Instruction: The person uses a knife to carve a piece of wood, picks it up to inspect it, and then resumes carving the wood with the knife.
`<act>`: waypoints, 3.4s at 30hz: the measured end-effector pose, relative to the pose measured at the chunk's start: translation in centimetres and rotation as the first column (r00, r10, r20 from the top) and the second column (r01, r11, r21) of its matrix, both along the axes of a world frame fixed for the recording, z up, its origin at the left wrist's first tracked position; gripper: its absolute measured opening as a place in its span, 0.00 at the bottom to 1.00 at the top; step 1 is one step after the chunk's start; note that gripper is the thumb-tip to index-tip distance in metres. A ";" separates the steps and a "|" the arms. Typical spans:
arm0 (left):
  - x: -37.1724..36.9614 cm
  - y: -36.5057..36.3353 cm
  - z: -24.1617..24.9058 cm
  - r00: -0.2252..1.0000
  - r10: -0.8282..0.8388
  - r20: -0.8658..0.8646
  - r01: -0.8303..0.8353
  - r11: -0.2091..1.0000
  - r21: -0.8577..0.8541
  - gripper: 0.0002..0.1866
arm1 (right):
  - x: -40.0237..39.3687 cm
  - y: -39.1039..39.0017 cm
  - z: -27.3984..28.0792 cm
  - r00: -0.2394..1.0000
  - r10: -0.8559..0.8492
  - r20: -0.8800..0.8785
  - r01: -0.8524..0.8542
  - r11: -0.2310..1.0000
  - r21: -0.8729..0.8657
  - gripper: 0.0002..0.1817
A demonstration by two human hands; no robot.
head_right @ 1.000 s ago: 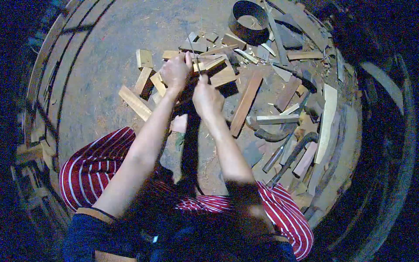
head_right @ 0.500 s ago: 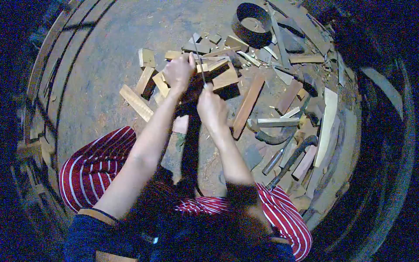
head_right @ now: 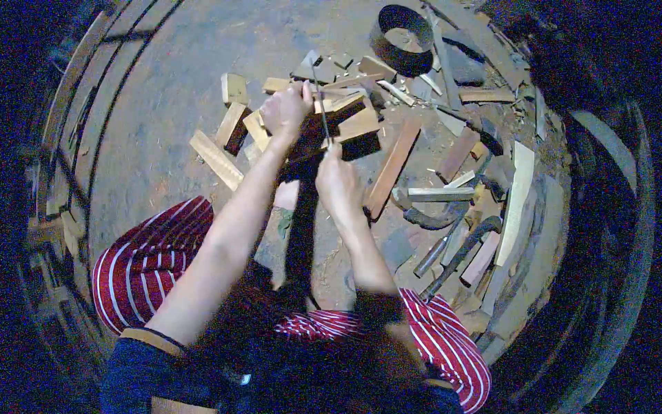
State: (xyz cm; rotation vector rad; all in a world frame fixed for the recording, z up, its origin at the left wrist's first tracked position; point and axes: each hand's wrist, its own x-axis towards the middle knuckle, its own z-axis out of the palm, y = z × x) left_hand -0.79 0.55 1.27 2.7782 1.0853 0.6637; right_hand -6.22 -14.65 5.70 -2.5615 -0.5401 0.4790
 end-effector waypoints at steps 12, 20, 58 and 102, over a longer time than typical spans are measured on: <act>-0.3 -0.1 0.2 0.994 -0.080 0.080 0.078 0.997 0.031 0.18 | 1.4 1.2 -2.2 0.995 -0.008 0.098 0.006 1.000 0.019 0.12; -0.1 0.2 -0.9 0.981 -0.149 0.122 0.143 0.988 0.054 0.18 | 3.0 2.7 -2.4 0.989 -0.051 0.139 0.039 0.995 0.091 0.13; -0.3 0.0 -0.3 0.990 -0.106 0.088 0.101 0.993 0.063 0.18 | -0.9 -0.5 -0.4 1.000 0.003 0.019 -0.003 0.999 -0.041 0.13; -0.1 -0.5 -0.3 0.980 -0.156 0.123 0.145 0.985 0.089 0.16 | 2.7 1.2 -0.4 1.000 -0.021 0.007 0.020 0.999 0.031 0.14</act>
